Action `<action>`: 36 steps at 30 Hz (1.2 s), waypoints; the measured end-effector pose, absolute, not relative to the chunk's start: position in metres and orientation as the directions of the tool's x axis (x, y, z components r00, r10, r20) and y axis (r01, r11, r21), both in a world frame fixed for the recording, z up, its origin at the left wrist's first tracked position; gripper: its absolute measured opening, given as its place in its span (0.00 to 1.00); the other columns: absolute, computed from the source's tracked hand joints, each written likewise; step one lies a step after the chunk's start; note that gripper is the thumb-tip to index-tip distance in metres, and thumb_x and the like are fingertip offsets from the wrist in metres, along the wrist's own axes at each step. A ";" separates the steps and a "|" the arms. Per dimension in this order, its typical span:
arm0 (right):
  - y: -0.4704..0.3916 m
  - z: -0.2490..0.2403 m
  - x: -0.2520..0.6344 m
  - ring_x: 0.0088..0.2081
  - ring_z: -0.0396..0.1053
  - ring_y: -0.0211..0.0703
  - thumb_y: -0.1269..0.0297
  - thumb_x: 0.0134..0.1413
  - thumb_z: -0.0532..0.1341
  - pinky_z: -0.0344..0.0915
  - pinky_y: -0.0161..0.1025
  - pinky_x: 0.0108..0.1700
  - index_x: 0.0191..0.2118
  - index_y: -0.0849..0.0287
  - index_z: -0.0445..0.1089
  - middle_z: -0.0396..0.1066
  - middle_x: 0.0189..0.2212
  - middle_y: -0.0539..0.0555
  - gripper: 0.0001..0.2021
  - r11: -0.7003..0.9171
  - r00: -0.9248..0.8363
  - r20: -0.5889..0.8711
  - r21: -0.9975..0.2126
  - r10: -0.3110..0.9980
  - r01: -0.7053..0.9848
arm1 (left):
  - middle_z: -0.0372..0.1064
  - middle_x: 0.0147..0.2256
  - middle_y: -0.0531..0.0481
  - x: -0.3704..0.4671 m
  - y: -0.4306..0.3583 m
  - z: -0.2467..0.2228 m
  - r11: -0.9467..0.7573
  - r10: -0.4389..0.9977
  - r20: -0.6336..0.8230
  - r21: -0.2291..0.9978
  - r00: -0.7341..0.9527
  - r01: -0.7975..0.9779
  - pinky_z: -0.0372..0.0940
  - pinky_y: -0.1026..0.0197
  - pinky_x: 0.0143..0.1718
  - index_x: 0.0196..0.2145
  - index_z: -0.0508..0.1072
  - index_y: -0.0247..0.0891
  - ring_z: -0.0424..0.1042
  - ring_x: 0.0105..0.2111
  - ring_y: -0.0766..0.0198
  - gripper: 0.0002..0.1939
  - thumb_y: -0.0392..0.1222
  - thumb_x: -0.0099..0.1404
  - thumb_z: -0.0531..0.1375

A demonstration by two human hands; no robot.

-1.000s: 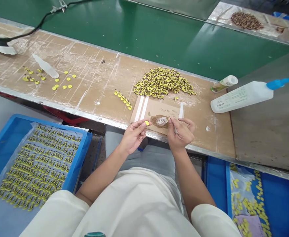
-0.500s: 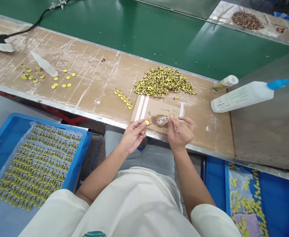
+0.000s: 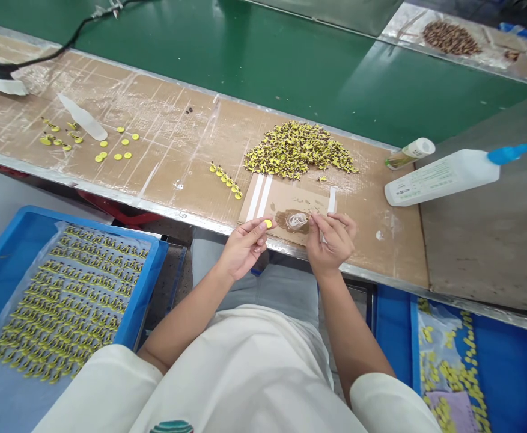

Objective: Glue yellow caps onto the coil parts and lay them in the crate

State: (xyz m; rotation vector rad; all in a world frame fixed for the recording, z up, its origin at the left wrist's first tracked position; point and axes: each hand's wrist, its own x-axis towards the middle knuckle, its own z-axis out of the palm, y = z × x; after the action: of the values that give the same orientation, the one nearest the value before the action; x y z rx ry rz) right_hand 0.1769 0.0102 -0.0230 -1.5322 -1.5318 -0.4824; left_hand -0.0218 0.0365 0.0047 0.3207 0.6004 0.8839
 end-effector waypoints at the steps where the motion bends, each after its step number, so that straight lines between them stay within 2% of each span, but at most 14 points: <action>1: 0.010 -0.023 0.177 0.43 0.70 0.45 0.69 0.53 0.65 0.64 0.49 0.50 0.41 0.52 0.75 0.77 0.33 0.50 0.09 0.160 0.157 0.788 -0.308 0.596 0.938 | 0.73 0.41 0.45 -0.022 0.037 0.005 0.602 0.799 -0.356 0.497 0.485 -0.625 0.54 0.73 0.21 0.42 0.77 0.34 0.57 0.23 0.79 0.14 0.38 0.57 0.66; 9: 0.011 -0.025 0.178 0.43 0.70 0.45 0.70 0.52 0.65 0.66 0.47 0.49 0.42 0.51 0.75 0.77 0.34 0.50 0.11 0.191 0.139 0.788 -0.309 0.599 0.932 | 0.74 0.40 0.45 -0.022 0.037 0.007 0.604 0.797 -0.365 0.482 0.481 -0.635 0.56 0.73 0.22 0.42 0.77 0.34 0.60 0.23 0.79 0.14 0.37 0.56 0.67; 16: 0.011 -0.024 0.177 0.42 0.71 0.47 0.64 0.56 0.62 0.66 0.50 0.48 0.39 0.55 0.75 0.76 0.32 0.52 0.06 0.089 0.209 0.743 -0.340 0.635 0.936 | 0.75 0.39 0.45 -0.022 0.037 0.011 0.609 0.791 -0.398 0.451 0.464 -0.652 0.61 0.74 0.25 0.42 0.76 0.33 0.68 0.27 0.77 0.15 0.35 0.56 0.67; 21: 0.011 -0.022 0.176 0.43 0.71 0.47 0.64 0.56 0.62 0.66 0.50 0.49 0.39 0.55 0.74 0.76 0.32 0.52 0.06 0.104 0.204 0.743 -0.345 0.638 0.933 | 0.76 0.38 0.45 -0.022 0.038 0.013 0.612 0.787 -0.427 0.449 0.445 -0.651 0.68 0.73 0.34 0.41 0.77 0.31 0.72 0.30 0.75 0.12 0.33 0.57 0.66; 26: 0.011 -0.015 0.174 0.42 0.72 0.46 0.66 0.56 0.62 0.65 0.50 0.50 0.40 0.56 0.73 0.76 0.34 0.52 0.06 0.142 0.251 0.768 -0.403 0.589 0.904 | 0.76 0.40 0.45 -0.023 0.037 0.013 0.604 0.794 -0.421 0.458 0.439 -0.652 0.69 0.72 0.41 0.39 0.77 0.31 0.74 0.33 0.74 0.10 0.31 0.57 0.65; 29: 0.010 -0.012 0.176 0.43 0.71 0.46 0.68 0.55 0.63 0.65 0.50 0.50 0.40 0.55 0.73 0.76 0.34 0.52 0.07 0.170 0.210 0.774 -0.379 0.598 0.910 | 0.76 0.41 0.45 -0.022 0.036 0.012 0.600 0.798 -0.406 0.470 0.445 -0.647 0.69 0.72 0.41 0.39 0.77 0.31 0.74 0.34 0.74 0.10 0.31 0.57 0.65; 36: 0.010 -0.017 0.178 0.44 0.70 0.47 0.67 0.54 0.63 0.64 0.50 0.50 0.40 0.53 0.75 0.76 0.33 0.51 0.07 0.128 0.176 0.743 -0.332 0.645 0.934 | 0.76 0.40 0.46 -0.021 0.035 0.010 0.587 0.808 -0.395 0.480 0.437 -0.652 0.69 0.71 0.41 0.41 0.76 0.33 0.75 0.35 0.73 0.12 0.32 0.57 0.65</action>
State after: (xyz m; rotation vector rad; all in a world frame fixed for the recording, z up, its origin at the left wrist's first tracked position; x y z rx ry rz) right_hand 0.1777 0.0096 -0.0170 -1.5955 -1.5479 -0.4248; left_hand -0.0211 0.0355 0.0105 0.2727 0.6401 0.9217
